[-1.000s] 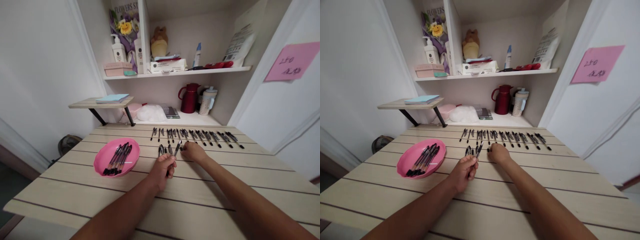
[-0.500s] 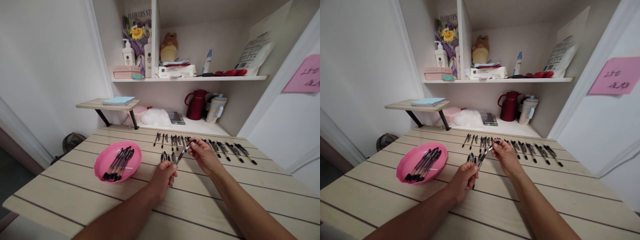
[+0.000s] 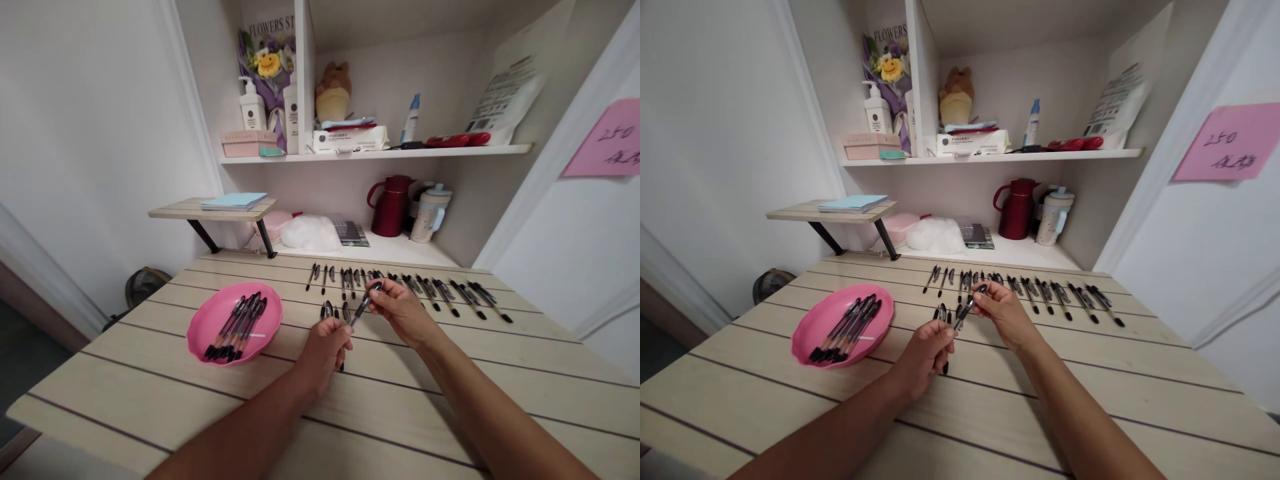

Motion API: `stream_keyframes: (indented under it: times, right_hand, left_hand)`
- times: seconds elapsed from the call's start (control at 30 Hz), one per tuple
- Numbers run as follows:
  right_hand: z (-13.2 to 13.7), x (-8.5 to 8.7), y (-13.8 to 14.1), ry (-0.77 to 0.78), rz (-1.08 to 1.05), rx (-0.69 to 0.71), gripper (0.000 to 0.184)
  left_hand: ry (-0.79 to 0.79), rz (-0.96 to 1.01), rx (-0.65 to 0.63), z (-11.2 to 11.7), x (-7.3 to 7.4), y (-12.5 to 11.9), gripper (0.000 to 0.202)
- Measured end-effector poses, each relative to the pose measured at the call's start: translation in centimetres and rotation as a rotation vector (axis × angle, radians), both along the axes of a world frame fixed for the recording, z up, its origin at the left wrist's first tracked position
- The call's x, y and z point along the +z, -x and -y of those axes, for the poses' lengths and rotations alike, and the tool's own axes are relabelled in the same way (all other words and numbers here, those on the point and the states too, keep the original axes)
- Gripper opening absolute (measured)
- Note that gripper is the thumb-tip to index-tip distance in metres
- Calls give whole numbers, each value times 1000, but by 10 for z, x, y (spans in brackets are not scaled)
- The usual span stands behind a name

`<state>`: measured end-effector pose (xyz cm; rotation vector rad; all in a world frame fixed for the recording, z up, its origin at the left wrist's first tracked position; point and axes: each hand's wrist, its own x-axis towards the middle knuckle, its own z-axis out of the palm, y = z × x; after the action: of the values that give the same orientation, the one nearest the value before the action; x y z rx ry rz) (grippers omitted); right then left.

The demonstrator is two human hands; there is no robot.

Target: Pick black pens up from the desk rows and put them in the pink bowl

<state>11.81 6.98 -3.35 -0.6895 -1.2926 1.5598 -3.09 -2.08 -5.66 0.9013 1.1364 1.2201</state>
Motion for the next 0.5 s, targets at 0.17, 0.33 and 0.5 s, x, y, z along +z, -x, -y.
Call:
stream_keyframes:
  times: [0.17,0.33,0.5]
  right_hand:
    - [5,-1,6,0,26,51,28]
    - [9,-1,10,7,73,81,27]
    - [11,0,10,14,99,76,28]
  left_hand:
    - [3,-20,31,1,4,0,16]
    - [-36,9,57,2,7,0,18]
    - [-81,19,73,2,5,-1,17]
